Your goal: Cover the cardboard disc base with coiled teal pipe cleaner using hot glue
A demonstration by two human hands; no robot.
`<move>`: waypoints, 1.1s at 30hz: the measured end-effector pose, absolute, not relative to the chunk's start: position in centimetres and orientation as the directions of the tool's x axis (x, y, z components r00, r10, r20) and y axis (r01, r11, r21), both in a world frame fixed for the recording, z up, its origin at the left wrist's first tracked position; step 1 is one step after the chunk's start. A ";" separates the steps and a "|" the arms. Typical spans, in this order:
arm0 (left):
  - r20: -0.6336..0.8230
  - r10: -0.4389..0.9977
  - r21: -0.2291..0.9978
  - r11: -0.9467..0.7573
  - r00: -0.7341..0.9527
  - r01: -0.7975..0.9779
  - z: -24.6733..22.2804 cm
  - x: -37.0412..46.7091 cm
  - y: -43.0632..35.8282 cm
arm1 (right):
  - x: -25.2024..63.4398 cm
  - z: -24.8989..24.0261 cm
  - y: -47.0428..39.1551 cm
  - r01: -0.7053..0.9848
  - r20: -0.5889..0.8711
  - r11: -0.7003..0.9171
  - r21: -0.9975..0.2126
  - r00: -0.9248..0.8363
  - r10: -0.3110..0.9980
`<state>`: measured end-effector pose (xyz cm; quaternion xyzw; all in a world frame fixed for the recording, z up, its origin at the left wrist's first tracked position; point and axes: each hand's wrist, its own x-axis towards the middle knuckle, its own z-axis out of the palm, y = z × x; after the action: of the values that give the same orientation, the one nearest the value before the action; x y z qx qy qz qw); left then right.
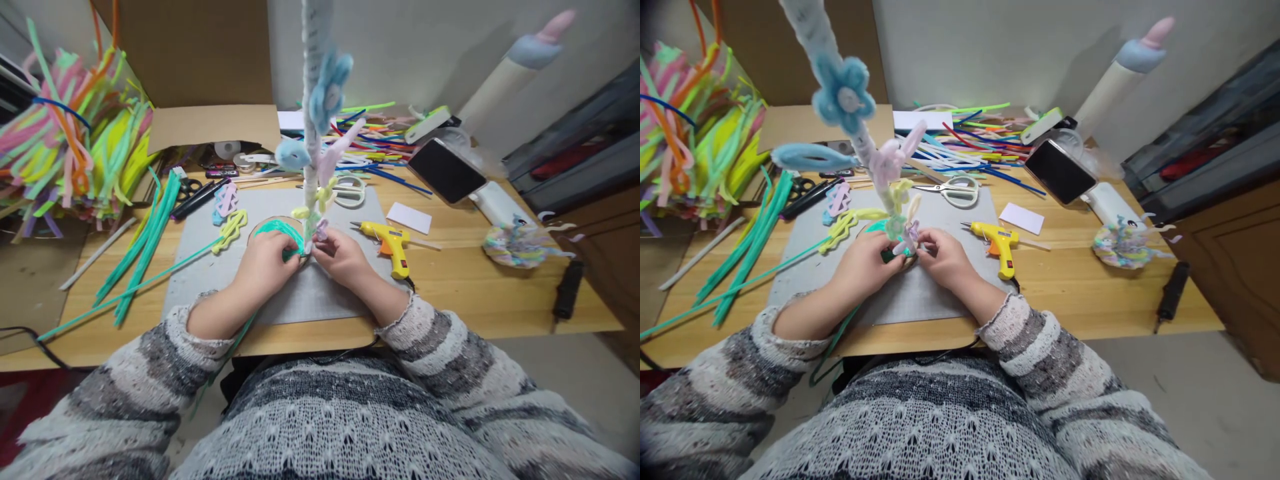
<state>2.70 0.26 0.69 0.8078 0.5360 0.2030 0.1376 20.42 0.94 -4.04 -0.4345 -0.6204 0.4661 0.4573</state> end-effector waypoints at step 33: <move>0.186 0.903 0.486 -0.427 0.387 0.763 0.3 2.5 0.5 | 19.2 -3.5 0.1 0.559 0.339 0.342 -0.755 -0.114 0.934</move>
<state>2.54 0.48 0.35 0.8168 0.5099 0.2156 0.1627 19.17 0.12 -3.51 -0.5258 -0.7102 0.2293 0.4082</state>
